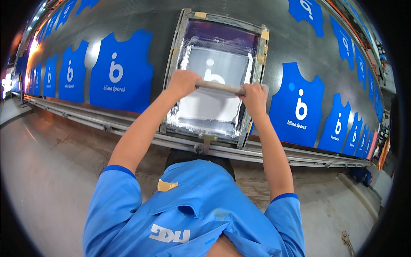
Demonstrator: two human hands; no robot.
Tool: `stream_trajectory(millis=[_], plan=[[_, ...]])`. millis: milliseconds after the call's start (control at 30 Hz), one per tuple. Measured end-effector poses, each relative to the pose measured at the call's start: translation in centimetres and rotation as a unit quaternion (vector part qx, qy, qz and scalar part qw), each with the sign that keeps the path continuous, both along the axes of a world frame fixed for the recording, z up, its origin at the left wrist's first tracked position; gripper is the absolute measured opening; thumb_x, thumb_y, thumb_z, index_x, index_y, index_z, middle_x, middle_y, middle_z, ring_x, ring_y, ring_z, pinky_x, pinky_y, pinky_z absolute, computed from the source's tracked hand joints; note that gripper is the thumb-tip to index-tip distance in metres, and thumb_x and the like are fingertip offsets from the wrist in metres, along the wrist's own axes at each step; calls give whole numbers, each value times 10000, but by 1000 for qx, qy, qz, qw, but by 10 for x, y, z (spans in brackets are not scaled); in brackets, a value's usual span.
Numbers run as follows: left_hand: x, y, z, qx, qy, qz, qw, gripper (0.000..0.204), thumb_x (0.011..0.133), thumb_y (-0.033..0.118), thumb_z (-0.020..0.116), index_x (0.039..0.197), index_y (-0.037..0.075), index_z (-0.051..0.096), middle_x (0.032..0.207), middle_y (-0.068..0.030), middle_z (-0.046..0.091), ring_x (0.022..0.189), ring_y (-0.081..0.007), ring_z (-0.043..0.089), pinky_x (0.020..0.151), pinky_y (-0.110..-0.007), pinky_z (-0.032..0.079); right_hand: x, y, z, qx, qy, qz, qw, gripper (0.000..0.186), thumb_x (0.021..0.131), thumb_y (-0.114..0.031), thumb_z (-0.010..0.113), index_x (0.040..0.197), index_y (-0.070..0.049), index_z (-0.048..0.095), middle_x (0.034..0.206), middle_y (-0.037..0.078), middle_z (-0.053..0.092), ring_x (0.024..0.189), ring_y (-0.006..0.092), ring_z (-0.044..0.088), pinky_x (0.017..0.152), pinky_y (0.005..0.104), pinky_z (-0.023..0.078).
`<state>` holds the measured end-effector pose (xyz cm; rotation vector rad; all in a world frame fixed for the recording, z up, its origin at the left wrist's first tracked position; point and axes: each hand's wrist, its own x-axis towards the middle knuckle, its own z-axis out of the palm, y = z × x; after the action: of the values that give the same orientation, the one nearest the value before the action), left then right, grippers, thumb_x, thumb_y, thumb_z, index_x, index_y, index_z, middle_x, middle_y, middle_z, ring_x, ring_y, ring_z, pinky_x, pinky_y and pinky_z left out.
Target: The person performs screen printing on a long fabric roll using a squeegee and ink. They repeatedly pull the squeegee across the screen to transfer white ink onto the fabric, then lift the screen to reveal the printed logo.
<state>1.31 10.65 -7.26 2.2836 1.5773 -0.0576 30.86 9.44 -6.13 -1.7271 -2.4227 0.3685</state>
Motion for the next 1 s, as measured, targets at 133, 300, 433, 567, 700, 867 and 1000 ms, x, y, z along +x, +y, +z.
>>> stream_trajectory(millis=[133,300,433,567,700,867,1000], plan=[[-7,-74,-16,-4,-37,31,999,266,761,111,734,996,225,780,965,-8,748,955,-226,687,816,-421,513,-9,-69,-21,29,42,13,999,267,666,-105,839,908,-121,727,875,9,696,918,227,603,824,398,394],[-7,-145,-20,47,-47,44,997,488,712,8,714,1157,210,725,1125,42,735,1073,-184,647,855,-385,470,-14,-127,-29,36,37,1,999,418,630,-48,810,1030,-137,724,968,-14,683,960,215,587,865,400,396],[-13,-182,-9,82,-27,3,996,537,724,-2,683,1220,205,692,1213,27,721,1093,-193,653,849,-400,467,-15,-166,-14,22,31,24,999,505,615,-57,802,1101,-170,723,999,-27,664,991,212,574,882,413,392],[-12,-131,21,-8,-68,42,997,396,789,13,609,1129,171,733,958,-55,740,978,-260,693,844,-441,475,-7,-114,18,24,30,45,998,340,663,-91,788,986,-178,731,978,-23,688,993,208,583,895,423,385],[-7,3,25,-7,-19,58,998,233,798,153,711,1021,207,752,900,-96,728,889,-315,689,750,-478,526,-4,18,36,6,-15,25,1000,196,783,-215,820,959,-162,750,897,20,716,982,240,614,880,425,403],[-4,129,33,18,-44,16,999,290,777,231,775,1065,209,754,970,-92,750,952,-320,708,827,-458,562,2,128,37,43,-87,-3,995,292,806,-401,785,954,-153,746,849,64,717,926,261,649,866,421,385],[-6,165,34,5,-38,20,999,349,776,265,796,1117,208,746,1001,-94,752,968,-318,705,833,-455,558,3,164,31,26,-106,-6,994,357,825,-457,762,986,-140,731,860,75,719,949,256,650,890,424,379]])
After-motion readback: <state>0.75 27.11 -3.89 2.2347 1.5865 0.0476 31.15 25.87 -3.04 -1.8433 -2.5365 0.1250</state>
